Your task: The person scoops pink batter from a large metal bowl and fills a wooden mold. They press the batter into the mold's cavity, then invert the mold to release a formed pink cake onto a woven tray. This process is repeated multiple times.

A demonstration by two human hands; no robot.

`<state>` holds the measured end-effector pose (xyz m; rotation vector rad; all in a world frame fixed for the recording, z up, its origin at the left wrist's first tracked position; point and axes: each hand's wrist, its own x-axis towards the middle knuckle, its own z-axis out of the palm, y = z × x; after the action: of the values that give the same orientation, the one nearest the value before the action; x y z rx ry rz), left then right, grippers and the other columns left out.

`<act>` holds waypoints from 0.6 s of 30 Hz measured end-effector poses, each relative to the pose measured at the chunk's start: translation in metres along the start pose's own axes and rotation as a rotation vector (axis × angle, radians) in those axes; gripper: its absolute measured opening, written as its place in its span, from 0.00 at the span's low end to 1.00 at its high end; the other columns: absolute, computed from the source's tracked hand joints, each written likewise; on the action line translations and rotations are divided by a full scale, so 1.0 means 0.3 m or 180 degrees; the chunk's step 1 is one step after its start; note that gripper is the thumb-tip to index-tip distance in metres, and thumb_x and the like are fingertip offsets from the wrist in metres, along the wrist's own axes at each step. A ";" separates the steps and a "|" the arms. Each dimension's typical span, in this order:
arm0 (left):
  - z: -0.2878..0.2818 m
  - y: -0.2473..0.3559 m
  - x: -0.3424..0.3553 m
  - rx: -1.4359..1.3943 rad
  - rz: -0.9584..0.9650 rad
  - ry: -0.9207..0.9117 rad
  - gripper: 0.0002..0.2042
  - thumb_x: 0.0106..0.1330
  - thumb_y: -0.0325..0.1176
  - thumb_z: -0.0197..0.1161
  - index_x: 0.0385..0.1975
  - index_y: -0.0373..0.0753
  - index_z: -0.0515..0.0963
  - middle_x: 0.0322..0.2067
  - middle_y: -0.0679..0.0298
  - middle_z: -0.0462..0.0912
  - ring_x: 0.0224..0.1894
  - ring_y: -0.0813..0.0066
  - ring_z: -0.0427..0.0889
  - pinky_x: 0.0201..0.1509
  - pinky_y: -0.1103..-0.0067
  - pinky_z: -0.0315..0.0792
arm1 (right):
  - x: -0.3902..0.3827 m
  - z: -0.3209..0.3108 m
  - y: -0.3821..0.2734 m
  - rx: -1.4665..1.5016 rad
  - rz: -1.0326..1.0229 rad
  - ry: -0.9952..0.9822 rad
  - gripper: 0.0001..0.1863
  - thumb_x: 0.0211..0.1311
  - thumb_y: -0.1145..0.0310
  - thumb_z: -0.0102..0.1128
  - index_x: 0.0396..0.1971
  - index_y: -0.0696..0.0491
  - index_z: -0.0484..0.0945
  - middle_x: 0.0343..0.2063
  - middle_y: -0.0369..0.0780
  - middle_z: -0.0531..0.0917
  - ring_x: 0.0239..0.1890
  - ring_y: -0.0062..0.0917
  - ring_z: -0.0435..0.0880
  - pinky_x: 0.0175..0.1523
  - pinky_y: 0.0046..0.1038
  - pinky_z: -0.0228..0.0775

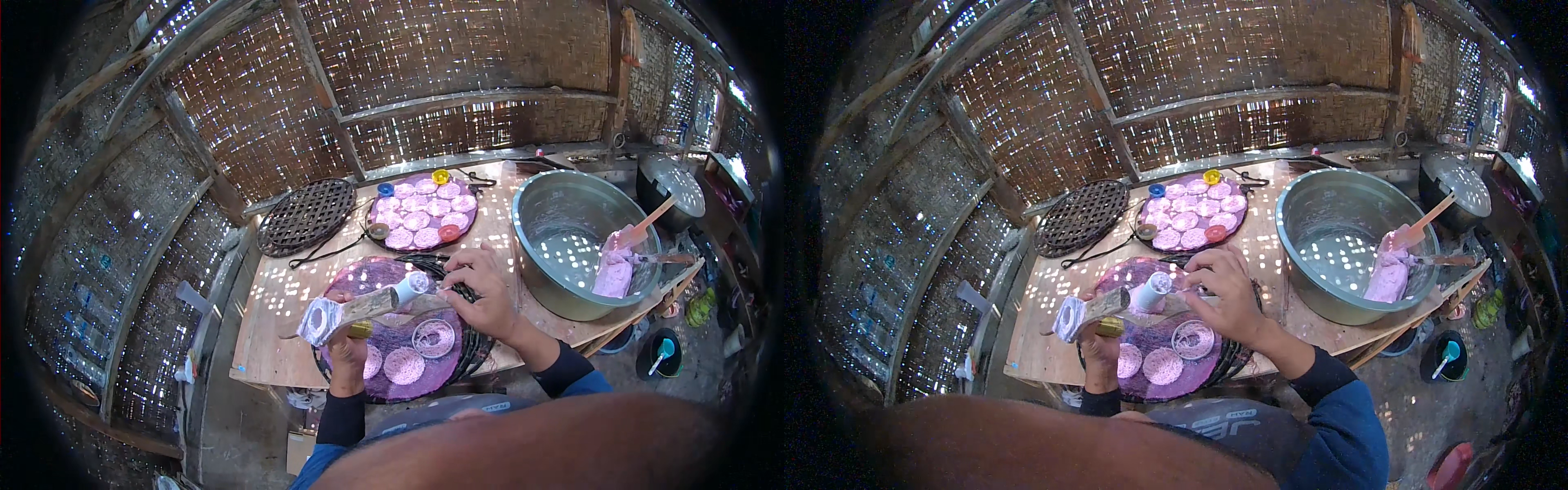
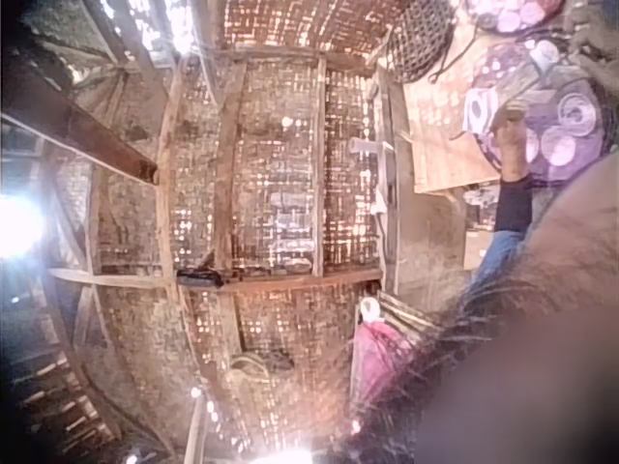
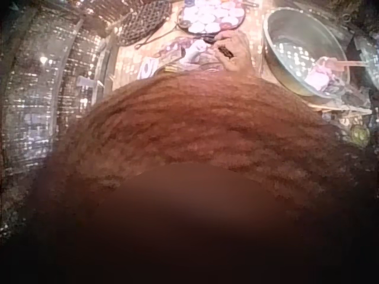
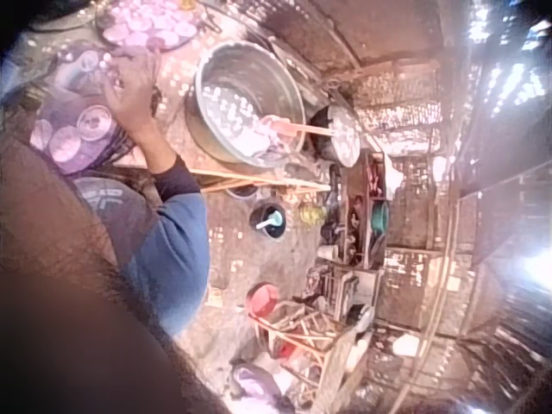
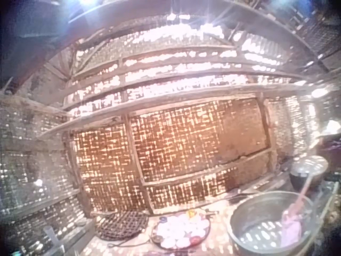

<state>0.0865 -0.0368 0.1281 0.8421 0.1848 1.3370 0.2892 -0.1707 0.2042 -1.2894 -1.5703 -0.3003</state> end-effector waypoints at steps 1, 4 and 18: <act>-0.002 -0.001 0.000 -0.0005 0.0004 -0.0007 0.18 0.51 0.29 0.63 0.44 0.40 0.69 0.39 0.65 0.75 0.43 0.72 0.76 0.46 0.76 0.72 | -0.002 0.006 0.004 -0.0046 -0.0033 0.0024 0.05 0.47 0.71 0.59 0.27 0.51 0.75 0.34 0.37 0.75 0.42 0.30 0.73 0.58 0.38 0.50; -0.001 0.002 0.003 -0.0013 0.0029 -0.0017 0.18 0.51 0.29 0.63 0.44 0.40 0.69 0.40 0.65 0.75 0.43 0.72 0.76 0.46 0.76 0.72 | -0.005 0.021 -0.004 0.0051 0.0073 0.0119 0.01 0.52 0.72 0.56 0.25 0.51 0.75 0.32 0.37 0.75 0.40 0.27 0.73 0.60 0.40 0.48; 0.000 0.016 0.032 -0.0051 0.0099 -0.0051 0.19 0.51 0.29 0.63 0.44 0.40 0.69 0.40 0.65 0.75 0.43 0.72 0.76 0.46 0.76 0.72 | -0.039 -0.050 0.151 -0.1504 0.0375 0.0343 0.13 0.54 0.64 0.58 0.14 0.53 0.75 0.12 0.39 0.74 0.20 0.32 0.76 0.45 0.36 0.66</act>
<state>0.0853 -0.0283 0.1344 0.8448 0.1487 1.3586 0.3339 -0.1705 0.1836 -1.6887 -1.3693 -0.6841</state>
